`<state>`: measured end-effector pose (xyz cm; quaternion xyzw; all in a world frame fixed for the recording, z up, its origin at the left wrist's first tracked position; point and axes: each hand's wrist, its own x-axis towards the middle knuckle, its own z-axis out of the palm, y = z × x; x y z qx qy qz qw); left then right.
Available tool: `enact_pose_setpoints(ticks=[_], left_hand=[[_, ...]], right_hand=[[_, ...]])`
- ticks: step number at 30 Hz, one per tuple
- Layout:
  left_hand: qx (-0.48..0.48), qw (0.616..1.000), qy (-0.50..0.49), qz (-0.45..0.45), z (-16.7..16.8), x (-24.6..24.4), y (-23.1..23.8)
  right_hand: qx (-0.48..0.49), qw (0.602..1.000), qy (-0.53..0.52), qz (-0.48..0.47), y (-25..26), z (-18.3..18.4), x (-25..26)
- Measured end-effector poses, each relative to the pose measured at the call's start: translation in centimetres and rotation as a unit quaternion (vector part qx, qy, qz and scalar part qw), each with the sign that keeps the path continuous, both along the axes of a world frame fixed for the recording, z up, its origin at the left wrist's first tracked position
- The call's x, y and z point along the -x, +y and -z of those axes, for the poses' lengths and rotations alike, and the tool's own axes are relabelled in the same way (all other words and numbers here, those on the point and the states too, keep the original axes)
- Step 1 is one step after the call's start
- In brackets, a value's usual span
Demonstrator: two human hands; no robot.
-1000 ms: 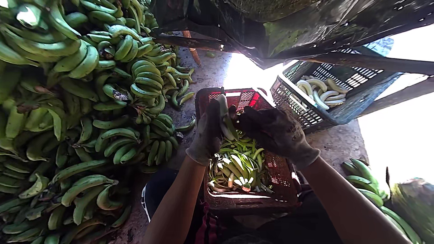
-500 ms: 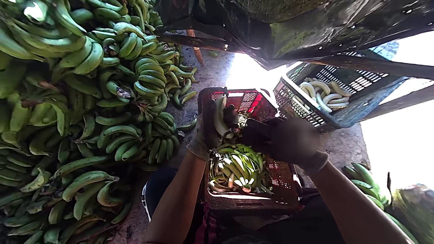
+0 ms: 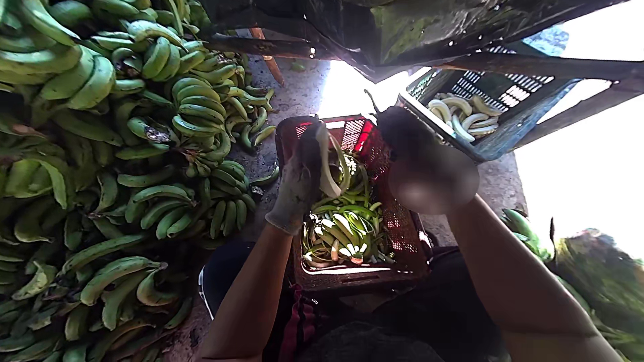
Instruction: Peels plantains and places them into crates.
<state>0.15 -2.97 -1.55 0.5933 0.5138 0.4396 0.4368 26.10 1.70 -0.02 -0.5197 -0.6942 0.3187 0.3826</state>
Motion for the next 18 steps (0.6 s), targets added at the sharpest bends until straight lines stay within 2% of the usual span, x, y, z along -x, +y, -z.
enact_pose_setpoints(ticks=[1, 2, 5, 7, 9, 10, 12, 13, 15, 17, 18], left_hand=[[0.009, 1.000, 0.004, -0.006, 0.4, -0.4, 0.3], [0.024, 0.999, -0.021, -0.003, 0.9, -1.0, 0.4], [0.097, 0.975, -0.193, 0.049, 2.0, -3.7, -0.4], [0.129, 0.963, -0.212, 0.104, 2.8, -4.5, -0.7], [0.143, 0.972, -0.121, 0.145, 3.8, -4.5, -0.7], [0.137, 0.973, -0.049, 0.177, 4.9, -4.4, -0.2], [0.091, 0.956, 0.178, 0.213, 7.3, -5.3, 0.4], [0.078, 0.917, 0.302, 0.247, 8.7, -6.3, 0.9], [0.093, 0.806, 0.488, 0.322, 12.2, -8.7, 1.4], [0.116, 0.710, 0.588, 0.371, 15.5, -11.1, 1.4], [0.121, 0.689, 0.603, 0.383, 17.2, -12.1, 1.5]], right_hand=[[0.022, 0.998, 0.062, -0.014, -0.7, -0.3, 1.0], [0.043, 0.996, 0.075, -0.016, -1.4, -0.6, 2.1], [0.088, 0.992, -0.084, -0.023, -2.8, 0.3, 4.4], [0.100, 0.980, -0.166, -0.036, -2.6, 1.2, 3.7], [0.073, 0.975, -0.208, -0.004, -1.6, 1.3, 1.3], [0.037, 0.972, -0.227, 0.045, -0.9, 0.9, -0.3], [-0.028, 0.951, -0.252, 0.179, 0.3, -0.7, -4.2], [-0.045, 0.939, -0.251, 0.233, 0.7, -1.8, -6.2], [-0.040, 0.927, -0.224, 0.297, 0.8, -3.0, -9.4], [-0.052, 0.930, -0.181, 0.316, 0.3, -3.2, -9.5], [-0.076, 0.928, -0.184, 0.314, 0.1, -3.1, -8.8]])
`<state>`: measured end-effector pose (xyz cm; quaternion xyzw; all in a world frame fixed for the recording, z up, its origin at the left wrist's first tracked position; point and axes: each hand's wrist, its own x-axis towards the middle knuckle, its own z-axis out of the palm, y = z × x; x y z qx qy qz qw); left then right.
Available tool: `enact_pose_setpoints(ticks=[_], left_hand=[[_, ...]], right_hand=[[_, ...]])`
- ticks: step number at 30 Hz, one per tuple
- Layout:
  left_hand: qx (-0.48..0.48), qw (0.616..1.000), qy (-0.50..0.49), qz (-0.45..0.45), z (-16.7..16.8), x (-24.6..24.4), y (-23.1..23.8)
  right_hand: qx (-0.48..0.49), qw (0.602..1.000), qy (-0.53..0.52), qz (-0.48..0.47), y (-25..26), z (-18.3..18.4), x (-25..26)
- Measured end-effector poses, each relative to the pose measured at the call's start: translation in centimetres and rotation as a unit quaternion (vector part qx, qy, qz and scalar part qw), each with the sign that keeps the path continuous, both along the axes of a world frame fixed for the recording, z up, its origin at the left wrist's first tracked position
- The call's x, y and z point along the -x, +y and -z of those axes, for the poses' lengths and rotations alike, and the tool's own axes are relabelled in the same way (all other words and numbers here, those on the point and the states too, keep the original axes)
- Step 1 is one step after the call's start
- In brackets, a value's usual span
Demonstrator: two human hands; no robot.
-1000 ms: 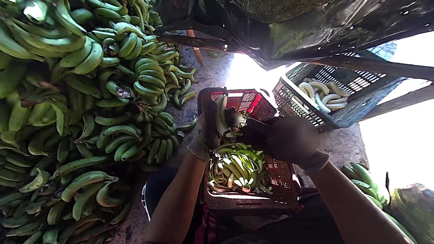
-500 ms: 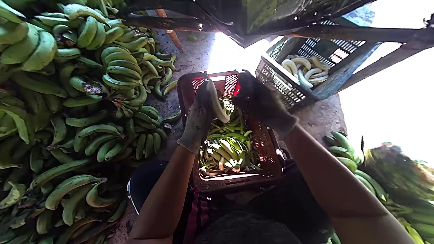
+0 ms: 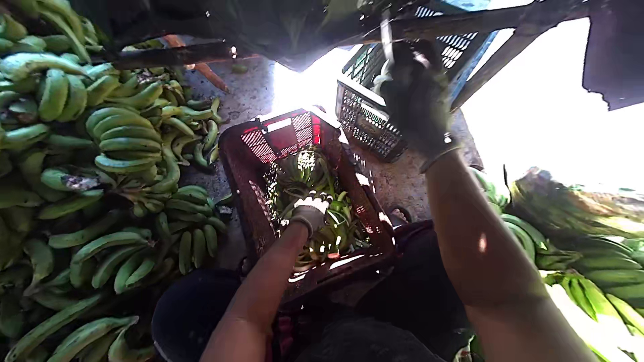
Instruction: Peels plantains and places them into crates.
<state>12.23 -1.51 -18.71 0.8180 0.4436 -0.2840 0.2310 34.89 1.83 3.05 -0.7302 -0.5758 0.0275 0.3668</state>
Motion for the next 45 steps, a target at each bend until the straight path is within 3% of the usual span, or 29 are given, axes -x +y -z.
enact_pose_setpoints(ticks=[3, 6, 8, 12, 17, 20, 22, 25, 27, 30, 36, 43, 45], left_hand=[[0.050, 0.997, 0.059, 0.026, 4.0, -1.5, -0.2], [0.037, 0.992, 0.106, -0.062, 3.1, -2.6, -1.7], [0.050, 0.986, 0.136, -0.078, 1.2, -2.6, -1.9], [0.038, 0.993, 0.093, 0.061, -3.4, -0.4, -1.2], [0.022, 0.980, 0.031, 0.194, -12.9, 1.4, -0.7], [0.021, 0.952, 0.020, 0.304, -14.3, 1.4, -0.8], [0.028, 0.964, -0.012, 0.265, -12.8, 1.4, -0.4], [0.037, 0.993, -0.101, 0.039, -9.6, 2.2, -0.3], [0.083, 0.990, -0.112, -0.022, -6.0, 3.1, -1.6], [0.166, 0.983, -0.077, -0.007, -2.2, 4.6, -5.6], [0.138, 0.980, 0.126, 0.072, 1.7, 4.8, -9.8], [0.075, 0.982, 0.163, 0.063, 7.9, 5.1, -9.8], [0.055, 0.985, 0.148, 0.070, 8.1, 5.2, -9.5]], right_hand=[[0.014, 0.997, -0.032, -0.073, -0.9, 0.5, 2.3], [0.037, 0.988, -0.042, -0.143, -0.2, 2.3, 2.4], [0.030, 0.982, -0.054, -0.179, 0.3, 3.2, 1.9], [0.018, 0.979, -0.055, -0.195, 0.7, 2.9, 1.9], [0.011, 0.978, -0.047, -0.203, 0.0, 2.2, 2.8], [-0.005, 0.977, -0.048, -0.210, 0.2, 2.3, 3.0], [-0.001, 0.977, -0.054, -0.208, 0.3, 2.2, 3.1], [-0.009, 0.975, -0.057, -0.213, 0.6, 2.4, 3.6], [0.005, 0.975, -0.062, -0.211, 0.7, 2.4, 3.7], [0.027, 0.972, -0.071, -0.222, 0.5, 2.3, 3.8], [0.031, 0.971, -0.087, -0.222, 0.5, 2.5, 4.4], [0.050, 0.964, -0.099, -0.241, 0.5, 3.0, 4.5], [0.052, 0.962, -0.091, -0.251, 0.3, 3.3, 4.3]])
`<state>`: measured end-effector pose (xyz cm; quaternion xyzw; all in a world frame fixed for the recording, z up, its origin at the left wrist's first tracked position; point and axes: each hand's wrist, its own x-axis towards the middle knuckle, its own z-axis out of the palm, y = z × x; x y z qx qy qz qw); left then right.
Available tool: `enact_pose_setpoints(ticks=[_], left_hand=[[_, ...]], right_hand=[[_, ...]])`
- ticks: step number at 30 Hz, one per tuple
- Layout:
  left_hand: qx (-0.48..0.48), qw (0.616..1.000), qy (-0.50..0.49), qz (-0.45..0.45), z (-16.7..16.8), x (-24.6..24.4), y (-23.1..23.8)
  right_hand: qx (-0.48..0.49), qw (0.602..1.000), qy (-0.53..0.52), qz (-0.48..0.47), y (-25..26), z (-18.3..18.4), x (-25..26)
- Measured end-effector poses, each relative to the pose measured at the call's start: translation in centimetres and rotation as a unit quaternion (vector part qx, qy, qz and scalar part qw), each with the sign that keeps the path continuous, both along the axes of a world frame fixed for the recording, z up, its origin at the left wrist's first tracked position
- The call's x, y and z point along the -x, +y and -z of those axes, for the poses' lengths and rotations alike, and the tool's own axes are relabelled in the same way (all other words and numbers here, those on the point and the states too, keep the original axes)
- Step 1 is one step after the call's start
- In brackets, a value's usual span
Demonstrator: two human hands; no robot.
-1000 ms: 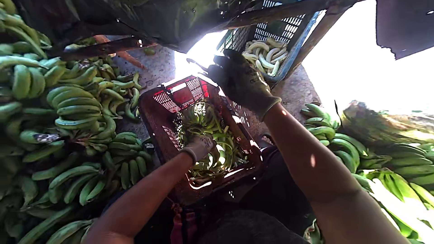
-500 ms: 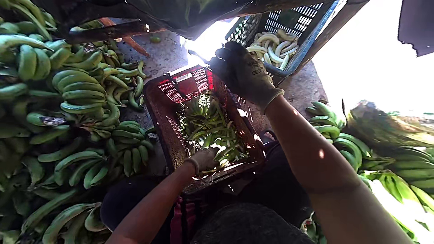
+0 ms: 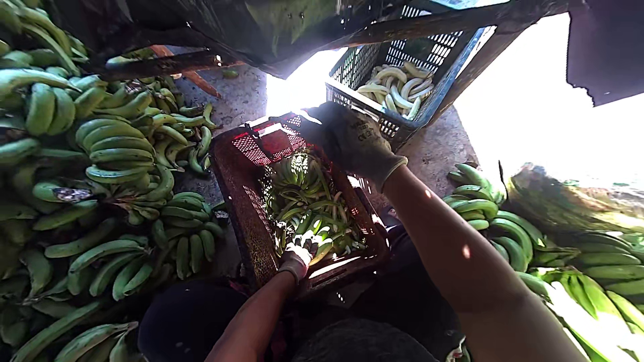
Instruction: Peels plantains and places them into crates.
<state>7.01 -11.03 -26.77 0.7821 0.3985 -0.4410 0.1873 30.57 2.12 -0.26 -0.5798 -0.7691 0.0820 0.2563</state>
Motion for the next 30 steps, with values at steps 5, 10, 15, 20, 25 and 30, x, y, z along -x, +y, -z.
enact_pose_setpoints(ticks=[5, 10, 15, 20, 25, 30], left_hand=[[-0.013, 0.984, -0.056, -0.170, -5.8, -0.9, 2.9], [-0.062, 0.900, -0.281, -0.328, -11.3, 1.2, 7.2], [-0.161, 0.777, -0.469, -0.387, -21.5, 1.8, 8.3], [-0.205, 0.577, -0.615, -0.497, -25.5, 3.8, 9.6], [0.057, 0.183, -0.915, -0.355, -27.0, 7.4, 12.3], [-0.074, 0.342, -0.835, -0.424, -23.8, 4.7, 10.7]], right_hand=[[0.054, 0.998, -0.013, -0.017, -0.7, 0.1, -0.1], [0.170, 0.977, 0.117, -0.051, -1.7, 1.2, 1.6], [0.308, 0.913, 0.267, -0.033, -3.7, 2.0, 5.4], [0.272, 0.916, 0.292, -0.036, -5.0, 1.2, 8.9], [0.413, 0.866, 0.279, -0.012, -5.0, 6.7, 10.1], [0.458, 0.578, 0.660, -0.144, -5.1, 4.8, 11.5]])
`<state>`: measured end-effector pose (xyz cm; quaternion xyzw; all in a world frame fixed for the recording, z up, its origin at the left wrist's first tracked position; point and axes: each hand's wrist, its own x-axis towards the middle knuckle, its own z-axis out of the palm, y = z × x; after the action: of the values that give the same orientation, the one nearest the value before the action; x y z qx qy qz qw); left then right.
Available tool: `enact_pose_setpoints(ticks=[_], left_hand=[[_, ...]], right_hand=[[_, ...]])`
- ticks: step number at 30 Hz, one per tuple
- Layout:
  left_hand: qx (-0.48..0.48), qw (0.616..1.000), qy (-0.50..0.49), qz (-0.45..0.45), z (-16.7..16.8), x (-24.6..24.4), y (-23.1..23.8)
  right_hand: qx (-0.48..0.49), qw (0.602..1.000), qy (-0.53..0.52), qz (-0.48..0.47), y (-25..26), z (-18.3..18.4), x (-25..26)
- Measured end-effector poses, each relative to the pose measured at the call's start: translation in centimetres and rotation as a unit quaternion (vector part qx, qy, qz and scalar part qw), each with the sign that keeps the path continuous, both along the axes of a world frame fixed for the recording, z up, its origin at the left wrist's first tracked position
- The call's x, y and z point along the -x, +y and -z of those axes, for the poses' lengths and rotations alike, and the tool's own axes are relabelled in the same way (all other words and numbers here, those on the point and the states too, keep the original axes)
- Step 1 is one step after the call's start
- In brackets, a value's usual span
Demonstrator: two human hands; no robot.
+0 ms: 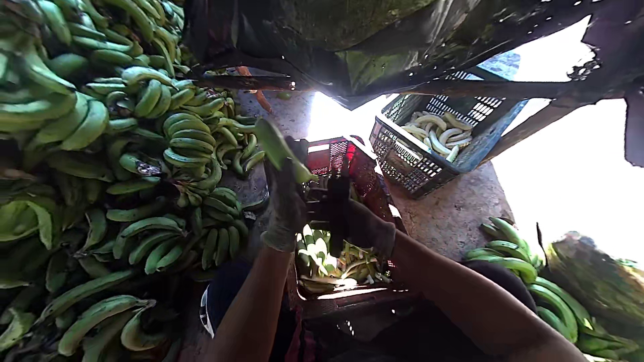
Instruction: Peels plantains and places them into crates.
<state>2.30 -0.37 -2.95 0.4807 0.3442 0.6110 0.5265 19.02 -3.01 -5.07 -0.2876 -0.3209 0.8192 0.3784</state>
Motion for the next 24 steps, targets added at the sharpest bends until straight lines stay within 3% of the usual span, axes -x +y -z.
enact_pose_setpoints(ticks=[1, 3, 7, 9, 12, 14, 18, 22, 24], left_hand=[[0.016, 0.996, 0.091, -0.018, 0.6, -0.5, -0.4], [0.037, 0.983, 0.180, -0.014, -0.1, -0.9, -0.8], [0.047, 0.988, 0.147, 0.007, -2.9, 0.9, -2.1], [0.081, 0.992, 0.089, 0.036, -3.2, 2.2, -2.3], [0.145, 0.988, -0.006, 0.062, -2.5, 2.6, -1.7], [0.144, 0.989, -0.004, 0.032, -1.9, 2.4, -1.4], [0.047, 0.979, 0.170, -0.099, -1.5, 2.2, -1.0], [0.020, 0.968, 0.215, -0.127, -1.5, 2.2, -1.3], [-0.005, 0.984, 0.155, -0.086, -1.6, 2.3, -2.1]], right_hand=[[0.001, 0.998, 0.068, 0.004, 0.3, -0.6, 0.3], [-0.019, 0.995, 0.090, 0.036, 0.8, -1.6, 0.5], [-0.103, 0.982, -0.054, 0.151, 1.8, -2.7, 0.0], [-0.229, 0.939, -0.187, 0.175, 2.4, -3.7, -0.9], [-0.364, 0.830, -0.397, 0.146, 2.9, -4.4, -2.1], [-0.362, 0.799, -0.465, 0.120, 2.5, -4.8, -2.2], [-0.291, 0.804, -0.511, 0.089, 1.5, -5.2, -2.0], [-0.358, 0.768, -0.515, 0.130, 0.0, -6.2, -1.7], [-0.290, 0.766, -0.573, -0.007, 0.5, -5.9, -2.4]])
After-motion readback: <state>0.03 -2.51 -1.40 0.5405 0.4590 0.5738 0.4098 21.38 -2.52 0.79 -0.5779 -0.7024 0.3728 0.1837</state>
